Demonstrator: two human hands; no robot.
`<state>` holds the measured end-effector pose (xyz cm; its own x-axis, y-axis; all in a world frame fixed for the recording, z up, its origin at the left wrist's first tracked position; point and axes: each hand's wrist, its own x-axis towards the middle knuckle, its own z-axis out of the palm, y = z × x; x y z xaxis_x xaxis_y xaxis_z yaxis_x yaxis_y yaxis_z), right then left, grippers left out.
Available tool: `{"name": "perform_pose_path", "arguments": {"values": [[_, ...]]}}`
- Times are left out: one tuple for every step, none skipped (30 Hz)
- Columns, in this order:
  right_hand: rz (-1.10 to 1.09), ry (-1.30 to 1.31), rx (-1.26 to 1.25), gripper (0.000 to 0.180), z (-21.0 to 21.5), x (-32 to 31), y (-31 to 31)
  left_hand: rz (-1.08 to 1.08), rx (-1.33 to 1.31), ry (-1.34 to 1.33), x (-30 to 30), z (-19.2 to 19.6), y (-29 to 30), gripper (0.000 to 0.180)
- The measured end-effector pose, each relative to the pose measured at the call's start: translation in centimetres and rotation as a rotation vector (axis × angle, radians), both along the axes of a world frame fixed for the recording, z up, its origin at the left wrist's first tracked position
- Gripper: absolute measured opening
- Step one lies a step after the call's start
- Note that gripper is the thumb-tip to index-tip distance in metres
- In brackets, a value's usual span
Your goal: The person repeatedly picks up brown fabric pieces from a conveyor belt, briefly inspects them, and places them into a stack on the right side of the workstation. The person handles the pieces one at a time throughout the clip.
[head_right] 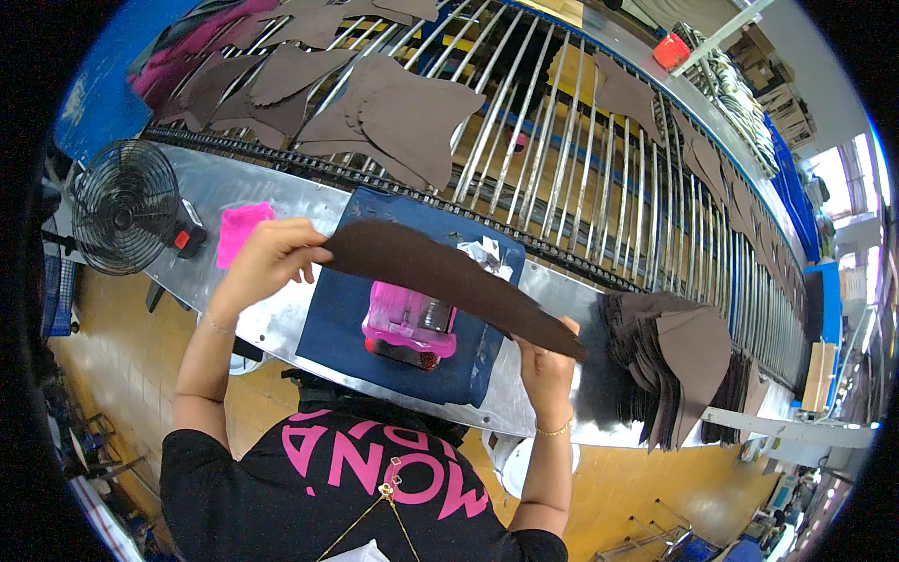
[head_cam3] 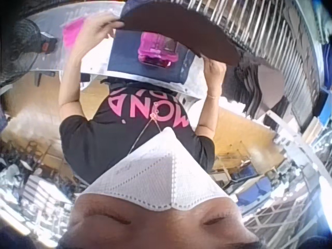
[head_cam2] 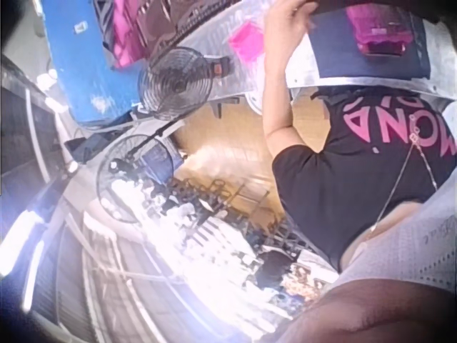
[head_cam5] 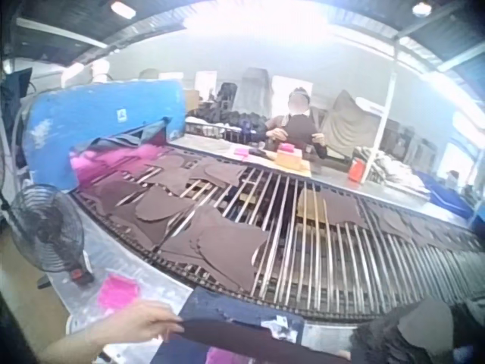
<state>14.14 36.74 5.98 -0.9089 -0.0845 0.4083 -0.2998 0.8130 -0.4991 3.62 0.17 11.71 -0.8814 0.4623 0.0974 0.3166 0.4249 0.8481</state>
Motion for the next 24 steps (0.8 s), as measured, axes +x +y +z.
{"name": "perform_pose_path", "arguments": {"values": [[-0.067,-0.036,-0.065,0.011,-0.3,0.9,0.6,-0.038,-0.035,0.010,-0.3,-0.4,1.1,0.008],[-0.129,-0.072,-0.133,0.012,-0.6,2.0,1.1,-0.081,-0.051,0.108,-0.4,-0.7,2.3,0.010],[-0.192,-0.108,-0.201,0.014,-0.9,3.0,1.7,-0.126,-0.066,0.206,-0.5,-0.9,3.4,0.012],[-0.209,-0.062,-0.125,0.012,-1.3,4.1,3.1,-0.173,-0.085,0.305,-0.6,-0.9,4.7,0.014],[-0.306,-0.130,-0.312,0.010,-1.2,5.4,4.2,-0.215,-0.089,0.319,-0.6,-0.7,5.7,0.015],[-0.402,-0.198,-0.500,0.009,-1.1,6.6,5.2,-0.256,-0.093,0.332,-0.5,-0.6,6.8,0.016],[-0.419,-0.112,-0.503,0.008,-0.3,7.6,6.2,-0.317,-0.086,0.459,-0.6,-0.5,8.1,0.014],[-0.434,-0.026,-0.506,0.009,0.6,8.5,7.2,-0.375,-0.177,0.433,-0.4,-0.1,9.4,0.007],[-0.456,0.011,-0.608,0.010,1.4,9.3,8.3,-0.403,-0.142,0.460,-0.2,-0.2,10.7,0.008],[-0.485,0.054,-0.709,0.011,2.4,10.0,9.3,-0.439,-0.104,0.491,-0.2,-0.5,12.0,0.010],[-0.471,0.096,-0.730,0.013,3.4,10.0,10.0,-0.448,-0.074,0.498,-0.6,-0.7,12.9,0.010],[-0.451,0.134,-0.750,0.015,4.4,9.6,10.6,-0.451,-0.045,0.505,-1.0,-0.9,13.7,0.011],[-0.437,0.178,-0.770,0.016,5.4,9.1,10.9,-0.462,-0.015,0.513,-1.6,-0.9,14.3,0.012],[-0.469,0.190,-0.778,0.018,6.0,7.9,10.4,-0.401,0.055,0.543,-2.3,-0.2,14.2,0.018],[-0.498,0.200,-0.794,0.021,6.7,5.9,9.6,-0.298,0.094,0.529,-2.9,1.2,13.6,0.022],[-0.524,0.210,-0.807,0.024,7.0,3.7,8.9,-0.193,0.135,0.515,-3.4,2.1,12.6,0.026],[-0.532,0.173,-0.805,0.027,6.7,1.6,8.7,-0.112,0.141,0.480,-3.7,2.8,11.3,0.029],[-0.536,0.136,-0.805,0.030,5.9,-0.6,8.6,-0.028,0.144,0.448,-4.1,3.2,9.9,0.031],[-0.519,0.077,-0.789,0.033,5.3,-3.0,8.1,0.038,0.132,0.380,-4.3,3.2,8.6,0.030],[-0.500,0.020,-0.776,0.036,4.5,-5.4,8.0,0.105,0.116,0.315,-4.3,3.2,7.3,0.030],[-0.451,0.003,-0.813,0.036,2.8,-7.8,8.5,0.135,0.114,0.303,-4.3,3.1,6.0,0.029],[-0.401,-0.014,-0.851,0.037,0.5,-10.1,9.2,0.165,0.111,0.292,-4.3,2.7,4.9,0.029],[-0.386,-0.050,-0.835,0.035,-1.7,-12.3,9.9,0.207,0.122,0.291,-4.1,2.2,3.7,0.029],[-0.381,-0.078,-0.810,0.033,-3.7,-13.8,10.9,0.239,0.145,0.289,-4.1,1.3,2.7,0.028]]}}
